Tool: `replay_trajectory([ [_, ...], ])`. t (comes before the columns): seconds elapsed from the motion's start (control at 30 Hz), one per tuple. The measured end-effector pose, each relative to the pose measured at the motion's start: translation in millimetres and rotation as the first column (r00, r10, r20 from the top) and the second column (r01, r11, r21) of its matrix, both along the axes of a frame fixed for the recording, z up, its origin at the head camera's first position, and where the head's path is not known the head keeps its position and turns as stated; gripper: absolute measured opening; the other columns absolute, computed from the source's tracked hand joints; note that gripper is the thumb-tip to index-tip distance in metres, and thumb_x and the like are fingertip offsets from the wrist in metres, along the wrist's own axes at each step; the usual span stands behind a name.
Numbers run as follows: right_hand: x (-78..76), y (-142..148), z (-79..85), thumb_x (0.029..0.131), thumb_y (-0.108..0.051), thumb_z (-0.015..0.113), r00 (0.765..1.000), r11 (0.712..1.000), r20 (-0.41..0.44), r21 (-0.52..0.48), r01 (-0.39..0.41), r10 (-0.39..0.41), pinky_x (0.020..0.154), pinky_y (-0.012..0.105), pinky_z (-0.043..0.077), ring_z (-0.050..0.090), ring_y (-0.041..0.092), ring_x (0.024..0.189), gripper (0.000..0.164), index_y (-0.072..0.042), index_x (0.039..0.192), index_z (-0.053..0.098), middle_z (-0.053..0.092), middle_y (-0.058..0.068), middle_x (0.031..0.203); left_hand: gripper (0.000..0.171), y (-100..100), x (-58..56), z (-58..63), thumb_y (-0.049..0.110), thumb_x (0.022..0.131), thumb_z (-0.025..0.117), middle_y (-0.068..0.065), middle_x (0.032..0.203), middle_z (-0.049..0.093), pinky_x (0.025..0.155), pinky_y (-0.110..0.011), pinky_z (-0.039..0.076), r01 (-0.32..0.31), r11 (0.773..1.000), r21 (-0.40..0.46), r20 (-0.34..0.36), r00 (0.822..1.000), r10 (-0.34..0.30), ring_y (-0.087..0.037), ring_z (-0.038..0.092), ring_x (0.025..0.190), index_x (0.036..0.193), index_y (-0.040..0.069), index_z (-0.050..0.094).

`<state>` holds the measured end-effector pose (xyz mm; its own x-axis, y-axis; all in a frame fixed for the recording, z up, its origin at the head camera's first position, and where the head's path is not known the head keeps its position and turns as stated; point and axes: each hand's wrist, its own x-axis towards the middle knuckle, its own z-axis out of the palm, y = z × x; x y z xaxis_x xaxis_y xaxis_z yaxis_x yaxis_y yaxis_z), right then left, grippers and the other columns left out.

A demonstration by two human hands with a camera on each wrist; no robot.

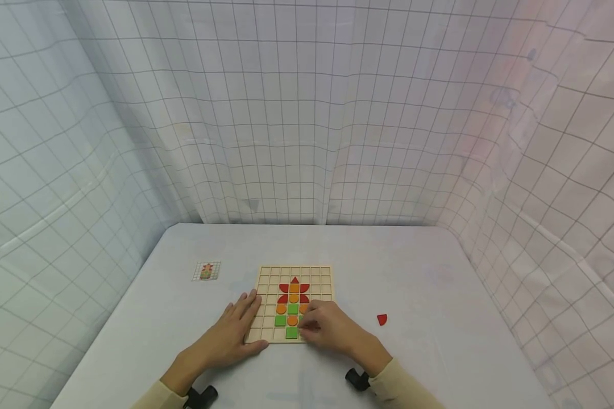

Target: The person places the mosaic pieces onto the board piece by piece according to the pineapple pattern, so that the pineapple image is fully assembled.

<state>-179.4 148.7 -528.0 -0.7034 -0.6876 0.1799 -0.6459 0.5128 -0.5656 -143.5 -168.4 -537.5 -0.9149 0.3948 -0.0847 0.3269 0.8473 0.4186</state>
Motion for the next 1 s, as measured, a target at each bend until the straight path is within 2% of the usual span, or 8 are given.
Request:
replay_trajectory([
  [0.17,-1.1,25,1.4,0.100,-0.009,0.093,0.998,0.999,0.046,-0.034,0.040,-0.039,0.082,0.019,0.064,0.067,-0.002,0.092,0.013,-0.014,0.111,0.093,0.081,-0.006,0.106,0.114,1,-1.9,-2.3,0.067,0.104,0.080,-0.021,0.195,0.025,0.144,-0.072,0.026,0.002,1.000,-0.012,-0.003,1.000,-0.002,-0.047,0.024,0.182,0.183,0.001,0.031],
  [0.43,-0.9,79,2.2,0.098,-0.010,0.096,0.998,0.995,0.009,-0.078,0.056,-0.056,0.082,0.024,0.066,0.072,0.004,0.092,0.017,-0.012,0.114,0.090,0.082,-0.002,0.109,0.113,0,-3.3,-3.3,0.066,0.105,0.079,-0.020,0.195,0.024,0.145,-0.071,0.025,0.002,1.000,-0.019,0.004,1.000,-0.001,-0.046,0.023,0.182,0.184,0.001,0.030],
  [0.73,5.8,134,-0.5,0.095,-0.025,0.100,0.985,0.995,0.155,-0.051,0.081,-0.072,0.078,0.023,0.061,0.069,-0.001,0.085,0.026,-0.018,0.117,0.089,0.079,-0.002,0.107,0.115,0,-0.5,1.6,0.068,0.104,0.079,-0.020,0.196,0.022,0.145,-0.072,0.023,-0.005,1.000,0.002,0.031,1.000,0.005,-0.046,0.021,0.183,0.184,0.000,0.029],
  [0.87,9.9,147,-2.0,0.090,-0.037,0.104,0.973,0.996,0.215,-0.010,0.085,-0.081,0.077,0.022,0.056,0.066,0.000,0.085,0.033,-0.025,0.117,0.089,0.075,-0.007,0.104,0.116,-1,0.0,1.0,0.068,0.104,0.080,-0.019,0.196,0.021,0.145,-0.071,0.023,-0.007,1.000,0.003,0.030,1.000,0.007,-0.046,0.021,0.183,0.184,0.001,0.029],
  [1.0,12.4,152,-3.6,0.089,-0.038,0.105,0.971,0.998,0.234,-0.001,0.058,-0.056,0.076,0.021,0.054,0.064,0.002,0.086,0.033,-0.027,0.115,0.088,0.072,-0.007,0.104,0.116,-1,-0.9,-0.3,0.068,0.104,0.080,-0.019,0.196,0.021,0.145,-0.071,0.024,-0.009,1.000,-0.003,0.031,0.999,0.009,-0.045,0.021,0.183,0.184,0.001,0.029],
])
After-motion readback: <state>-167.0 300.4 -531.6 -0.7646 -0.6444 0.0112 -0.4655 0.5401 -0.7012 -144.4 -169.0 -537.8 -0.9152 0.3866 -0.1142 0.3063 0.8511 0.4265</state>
